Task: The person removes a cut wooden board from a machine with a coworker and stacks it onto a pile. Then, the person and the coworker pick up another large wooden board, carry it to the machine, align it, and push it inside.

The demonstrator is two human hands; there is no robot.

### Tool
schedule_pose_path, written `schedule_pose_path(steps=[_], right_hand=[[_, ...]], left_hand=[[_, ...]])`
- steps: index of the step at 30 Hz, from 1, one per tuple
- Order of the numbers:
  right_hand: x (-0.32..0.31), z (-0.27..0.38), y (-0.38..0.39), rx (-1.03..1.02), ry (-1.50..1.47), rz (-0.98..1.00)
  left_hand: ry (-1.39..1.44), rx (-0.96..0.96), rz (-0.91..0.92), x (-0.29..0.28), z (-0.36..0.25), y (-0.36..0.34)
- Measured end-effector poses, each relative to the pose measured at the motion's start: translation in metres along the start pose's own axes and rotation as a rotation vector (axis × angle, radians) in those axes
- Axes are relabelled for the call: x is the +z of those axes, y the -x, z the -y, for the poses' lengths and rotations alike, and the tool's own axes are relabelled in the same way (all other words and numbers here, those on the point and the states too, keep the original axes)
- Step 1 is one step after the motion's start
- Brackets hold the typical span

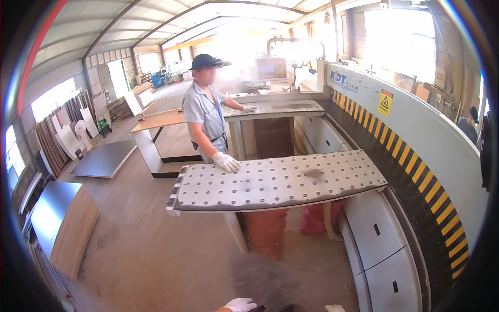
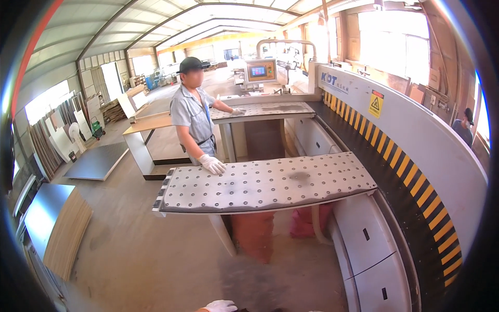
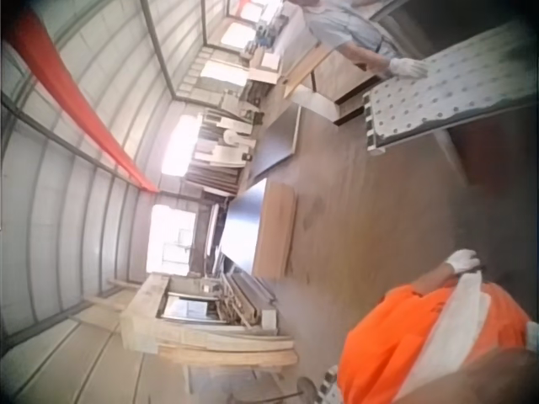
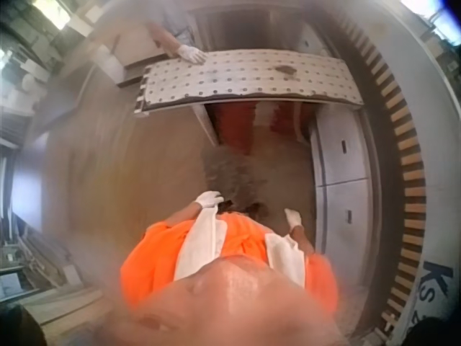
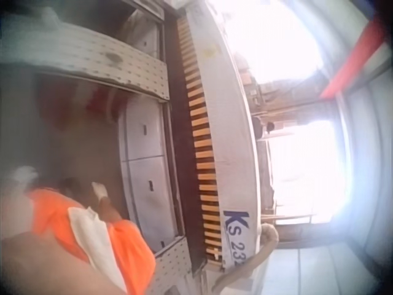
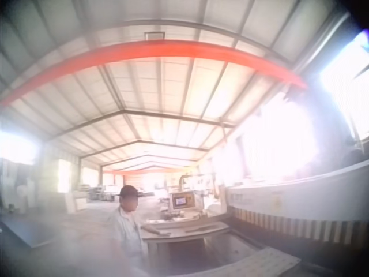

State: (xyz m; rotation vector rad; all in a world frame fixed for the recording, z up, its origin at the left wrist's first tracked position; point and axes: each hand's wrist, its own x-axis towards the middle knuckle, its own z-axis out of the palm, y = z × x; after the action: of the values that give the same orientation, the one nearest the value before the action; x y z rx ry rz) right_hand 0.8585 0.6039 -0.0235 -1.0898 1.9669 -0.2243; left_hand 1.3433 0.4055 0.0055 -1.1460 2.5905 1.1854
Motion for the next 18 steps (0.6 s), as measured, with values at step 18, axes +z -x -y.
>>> schedule_pose_path(steps=[18], right_hand=[[0.097, 0.219, 0.061, -0.021, -0.233, 0.276]], left_hand=[[-0.023, -0.515, 0.092, -0.025, 0.170, 0.245]])
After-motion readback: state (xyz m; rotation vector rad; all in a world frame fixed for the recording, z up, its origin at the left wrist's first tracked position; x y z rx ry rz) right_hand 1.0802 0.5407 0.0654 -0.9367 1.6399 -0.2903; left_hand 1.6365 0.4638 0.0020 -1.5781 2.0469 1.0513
